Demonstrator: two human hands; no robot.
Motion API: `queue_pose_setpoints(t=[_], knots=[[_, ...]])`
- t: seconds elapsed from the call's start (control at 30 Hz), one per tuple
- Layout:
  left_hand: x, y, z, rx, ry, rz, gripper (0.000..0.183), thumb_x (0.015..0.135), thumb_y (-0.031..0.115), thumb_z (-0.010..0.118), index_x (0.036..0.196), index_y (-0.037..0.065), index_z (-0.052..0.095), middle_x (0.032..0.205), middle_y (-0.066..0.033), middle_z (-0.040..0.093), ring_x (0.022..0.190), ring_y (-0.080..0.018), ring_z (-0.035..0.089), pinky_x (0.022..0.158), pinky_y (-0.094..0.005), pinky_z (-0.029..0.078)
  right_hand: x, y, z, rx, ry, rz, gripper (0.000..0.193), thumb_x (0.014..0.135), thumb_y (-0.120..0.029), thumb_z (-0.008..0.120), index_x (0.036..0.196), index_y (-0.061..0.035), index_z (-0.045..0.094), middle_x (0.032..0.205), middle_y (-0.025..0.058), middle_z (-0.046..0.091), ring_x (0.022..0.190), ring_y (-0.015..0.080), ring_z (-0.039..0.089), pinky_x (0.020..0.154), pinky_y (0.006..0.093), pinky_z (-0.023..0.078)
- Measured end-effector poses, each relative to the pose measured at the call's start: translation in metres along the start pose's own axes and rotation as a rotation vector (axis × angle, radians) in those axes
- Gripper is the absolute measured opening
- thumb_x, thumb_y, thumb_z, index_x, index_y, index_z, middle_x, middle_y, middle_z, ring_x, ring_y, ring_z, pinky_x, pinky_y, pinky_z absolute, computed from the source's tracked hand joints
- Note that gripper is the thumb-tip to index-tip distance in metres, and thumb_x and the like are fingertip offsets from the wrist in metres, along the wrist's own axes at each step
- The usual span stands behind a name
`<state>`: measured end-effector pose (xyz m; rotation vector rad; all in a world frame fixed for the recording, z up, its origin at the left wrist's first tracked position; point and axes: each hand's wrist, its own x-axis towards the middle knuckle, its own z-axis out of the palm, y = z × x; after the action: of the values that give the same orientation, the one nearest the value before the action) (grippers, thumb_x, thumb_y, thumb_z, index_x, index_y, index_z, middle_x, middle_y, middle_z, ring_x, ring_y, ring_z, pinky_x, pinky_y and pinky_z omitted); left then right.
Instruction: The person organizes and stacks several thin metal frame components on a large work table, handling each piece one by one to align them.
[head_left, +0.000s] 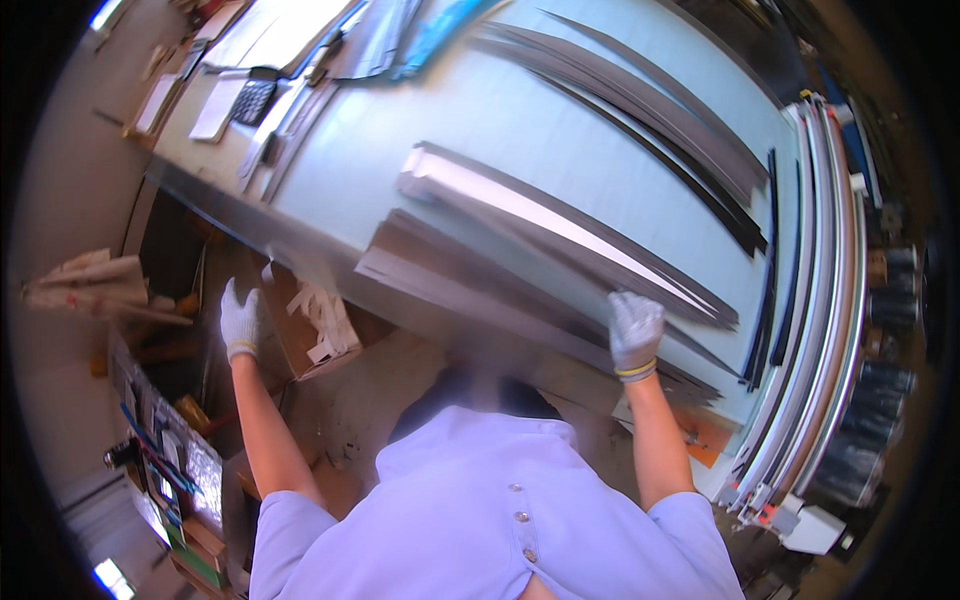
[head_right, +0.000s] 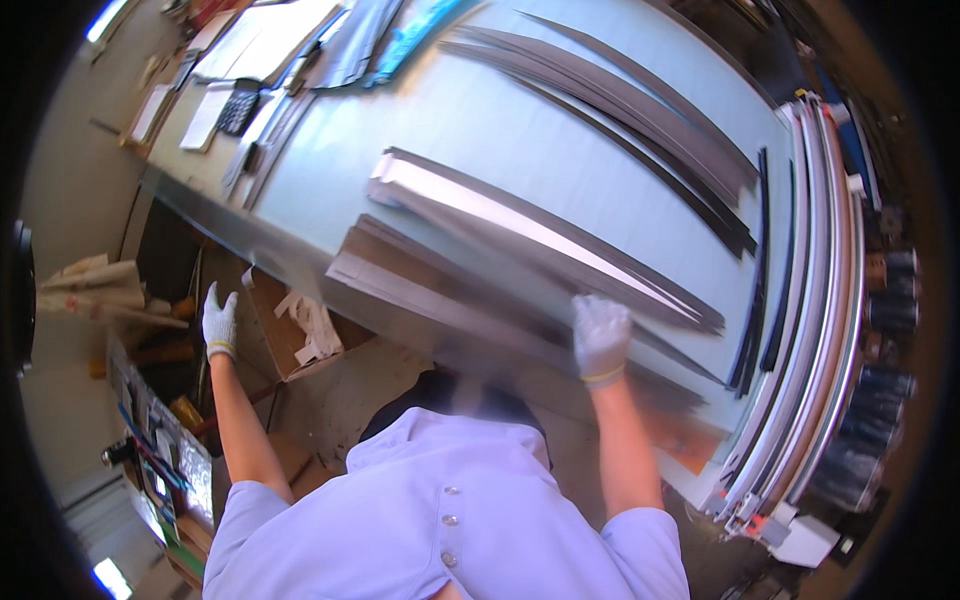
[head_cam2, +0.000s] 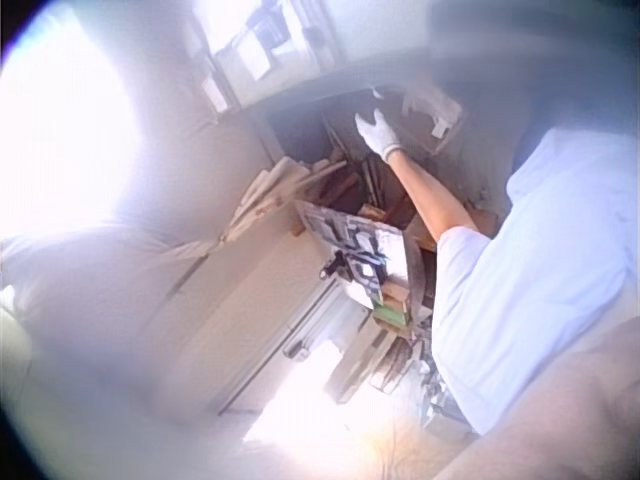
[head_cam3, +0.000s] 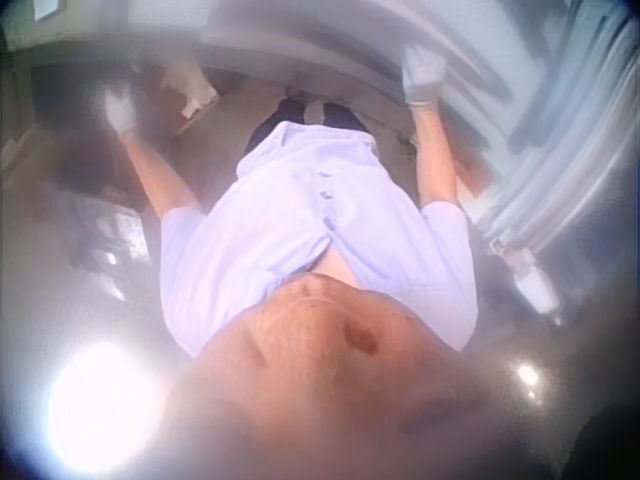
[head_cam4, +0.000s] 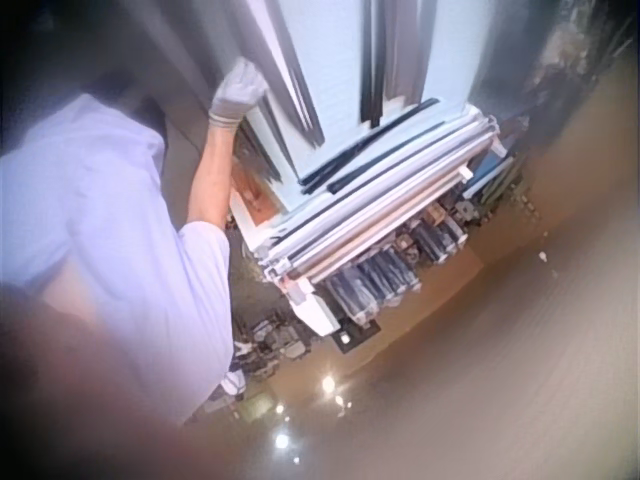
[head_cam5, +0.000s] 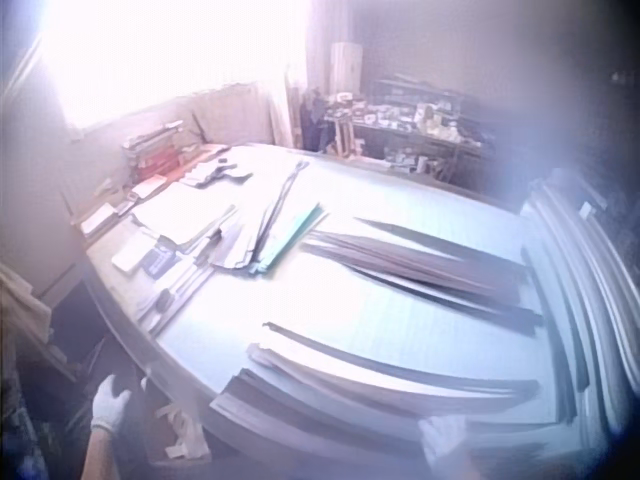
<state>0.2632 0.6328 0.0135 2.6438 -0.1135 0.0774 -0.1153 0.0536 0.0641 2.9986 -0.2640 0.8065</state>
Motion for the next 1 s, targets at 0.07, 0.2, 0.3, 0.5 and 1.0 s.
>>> queue_pose_setpoints(t=[0.07,0.2,0.3,0.5,1.0], knots=[[-0.01,0.039,0.025,0.139,0.077,0.089,0.061,0.093,0.029,0.066,0.143,0.001,0.046,0.137,-0.0209,0.053,0.124,-0.0335,0.053,0.101,-0.0397,0.044,-0.032,-0.009,-0.007,0.022,-0.066,0.004,0.03,0.079,-0.009,0.068,0.108,-0.0034,0.068,0.101,0.0119,0.067,0.09,0.0281,0.063,0.081,0.0443,0.047],[-0.033,0.156,0.048,0.021,0.12,0.152,0.057,0.093,0.026,0.065,0.141,0.0,0.047,0.142,-0.0227,0.048,0.128,-0.0378,0.049,0.107,-0.042,0.04,-0.079,-0.024,-0.005,0.193,-0.154,0.074,0.034,0.079,-0.01,0.064,0.112,-0.0026,0.067,0.105,0.0125,0.067,0.092,0.028,0.063,0.081,0.0438,0.048],[-0.049,0.23,0.072,-0.052,0.112,0.314,0.051,0.093,0.021,0.064,0.138,0.0,0.05,0.141,-0.0221,0.05,0.128,-0.0384,0.049,0.108,-0.0435,0.039,-0.094,-0.023,-0.014,0.254,-0.14,0.226,0.034,0.08,-0.008,0.063,0.114,-0.0039,0.067,0.107,0.0135,0.067,0.094,0.0297,0.063,0.081,0.043,0.049],[-0.135,0.4,0.145,-0.031,-0.289,0.793,0.063,0.083,0.017,0.073,0.141,0.008,0.05,0.143,-0.0164,0.05,0.132,-0.0384,0.046,0.108,-0.0456,0.038,-0.128,0.051,0.001,0.299,0.161,1.117,0.034,0.089,-0.002,0.063,0.123,-0.0051,0.063,0.104,0.0171,0.067,0.089,0.0309,0.066,0.079,0.0366,0.052],[-0.215,0.503,0.246,0.249,-0.589,1.112,0.077,0.079,0.035,0.076,0.148,0.023,0.045,0.159,-0.008,0.03,0.146,-0.0397,0.025,0.117,-0.0524,0.025,-0.19,0.228,0.022,0.115,0.457,1.521,0.015,0.075,-0.005,0.073,0.089,0.0008,0.073,0.085,0.0133,0.073,0.078,0.0221,0.07,0.076,0.0331,0.054]])
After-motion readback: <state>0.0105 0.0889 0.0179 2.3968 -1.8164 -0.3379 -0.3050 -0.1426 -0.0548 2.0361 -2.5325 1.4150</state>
